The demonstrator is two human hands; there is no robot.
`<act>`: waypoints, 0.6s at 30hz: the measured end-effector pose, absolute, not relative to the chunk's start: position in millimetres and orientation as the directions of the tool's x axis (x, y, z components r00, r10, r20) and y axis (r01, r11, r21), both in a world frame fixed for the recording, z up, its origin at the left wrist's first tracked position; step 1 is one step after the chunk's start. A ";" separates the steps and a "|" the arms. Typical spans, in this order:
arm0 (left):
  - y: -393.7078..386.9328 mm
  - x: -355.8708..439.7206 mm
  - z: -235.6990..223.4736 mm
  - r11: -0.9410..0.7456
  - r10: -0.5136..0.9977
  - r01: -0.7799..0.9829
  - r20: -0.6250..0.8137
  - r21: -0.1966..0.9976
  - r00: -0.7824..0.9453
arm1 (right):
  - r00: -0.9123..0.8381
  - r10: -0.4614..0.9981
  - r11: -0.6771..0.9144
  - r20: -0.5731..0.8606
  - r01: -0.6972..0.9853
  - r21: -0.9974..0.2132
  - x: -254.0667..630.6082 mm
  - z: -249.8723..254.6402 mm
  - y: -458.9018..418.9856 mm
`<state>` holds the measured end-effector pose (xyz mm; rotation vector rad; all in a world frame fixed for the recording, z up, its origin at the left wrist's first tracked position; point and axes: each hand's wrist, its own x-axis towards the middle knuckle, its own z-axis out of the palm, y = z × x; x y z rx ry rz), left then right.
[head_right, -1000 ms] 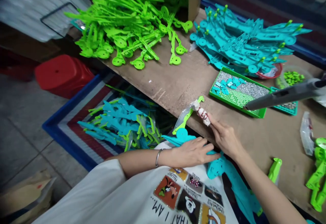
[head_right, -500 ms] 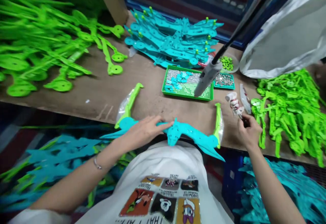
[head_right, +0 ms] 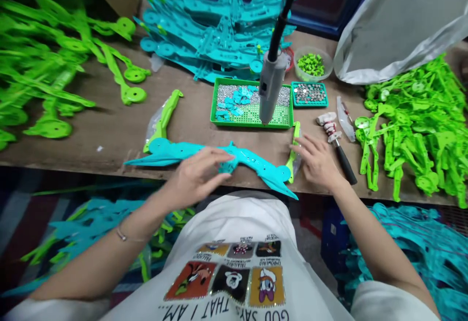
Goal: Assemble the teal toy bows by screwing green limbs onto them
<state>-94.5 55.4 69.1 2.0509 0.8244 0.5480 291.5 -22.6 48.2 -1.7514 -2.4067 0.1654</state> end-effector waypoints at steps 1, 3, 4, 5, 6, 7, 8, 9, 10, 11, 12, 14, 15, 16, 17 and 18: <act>36.4 -80.8 69.0 -0.217 0.741 0.301 -0.043 0.929 0.670 | -0.392 0.920 0.385 0.008 0.899 -0.210 284.5 51.1 -19.0; 1.1 -52.2 60.4 0.308 0.637 0.205 -0.362 0.929 0.681 | -0.487 0.872 0.462 -0.047 0.852 -0.245 277.4 54.5 -12.8; -12.8 -38.9 53.5 0.515 0.555 0.147 -0.459 0.845 0.694 | -0.512 0.857 0.484 -0.058 0.838 -0.251 276.4 56.1 -10.7; -23.1 -27.1 46.4 0.651 0.523 0.070 -0.514 0.756 0.679 | -0.533 0.843 0.503 -0.068 0.827 -0.250 276.3 58.4 -9.5; -29.8 -17.3 40.3 0.727 0.515 -0.003 -0.542 0.687 0.664 | -0.551 0.831 0.520 -0.078 0.818 -0.245 276.4 61.7 -9.2; -33.3 -9.9 36.0 0.773 0.505 -0.053 -0.563 0.632 0.654 | -0.567 0.819 0.535 -0.088 0.810 -0.240 276.2 66.1 -9.6; -34.3 -4.6 33.9 0.798 0.500 -0.085 -0.578 0.596 0.645 | -0.581 0.809 0.548 -0.092 0.802 -0.238 275.5 71.5 -10.5; -33.7 -1.3 33.8 0.814 0.488 -0.093 -0.589 0.573 0.643 | -0.593 0.799 0.560 -0.095 0.793 -0.239 274.3 77.6 -11.7; -32.2 0.4 35.3 0.826 0.472 -0.087 -0.600 0.556 0.646 | -0.604 0.791 0.570 -0.095 0.785 -0.244 272.8 83.8 -12.8; -30.6 1.0 37.6 0.835 0.457 -0.079 -0.605 0.545 0.652 | -0.614 0.784 0.578 -0.095 0.777 -0.251 271.3 89.7 -13.8; -29.3 0.9 40.1 0.837 0.452 -0.077 -0.605 0.542 0.656 | -0.622 0.777 0.584 -0.096 0.770 -0.259 270.2 94.9 -14.6; -28.4 0.3 43.3 0.826 0.476 -0.106 -0.585 0.553 0.657 | -0.627 0.772 0.583 -0.104 0.764 -0.276 269.5 102.2 -16.2; -28.6 0.2 43.4 0.814 0.503 -0.133 -0.570 0.566 0.649 | -0.624 0.773 0.577 -0.111 0.765 -0.284 269.9 104.1 -17.5; -29.1 0.4 42.7 0.799 0.534 -0.162 -0.559 0.579 0.634 | -0.620 0.776 0.569 -0.118 0.768 -0.295 270.5 104.9 -19.5; -29.6 0.8 41.2 0.785 0.562 -0.187 -0.554 0.590 0.614 | -0.607 0.784 0.551 -0.129 0.776 -0.306 270.9 104.8 -22.4; -30.2 1.5 39.2 0.776 0.585 -0.208 -0.555 0.595 0.592 | -0.587 0.797 0.524 -0.144 0.790 -0.320 270.9 103.9 -26.3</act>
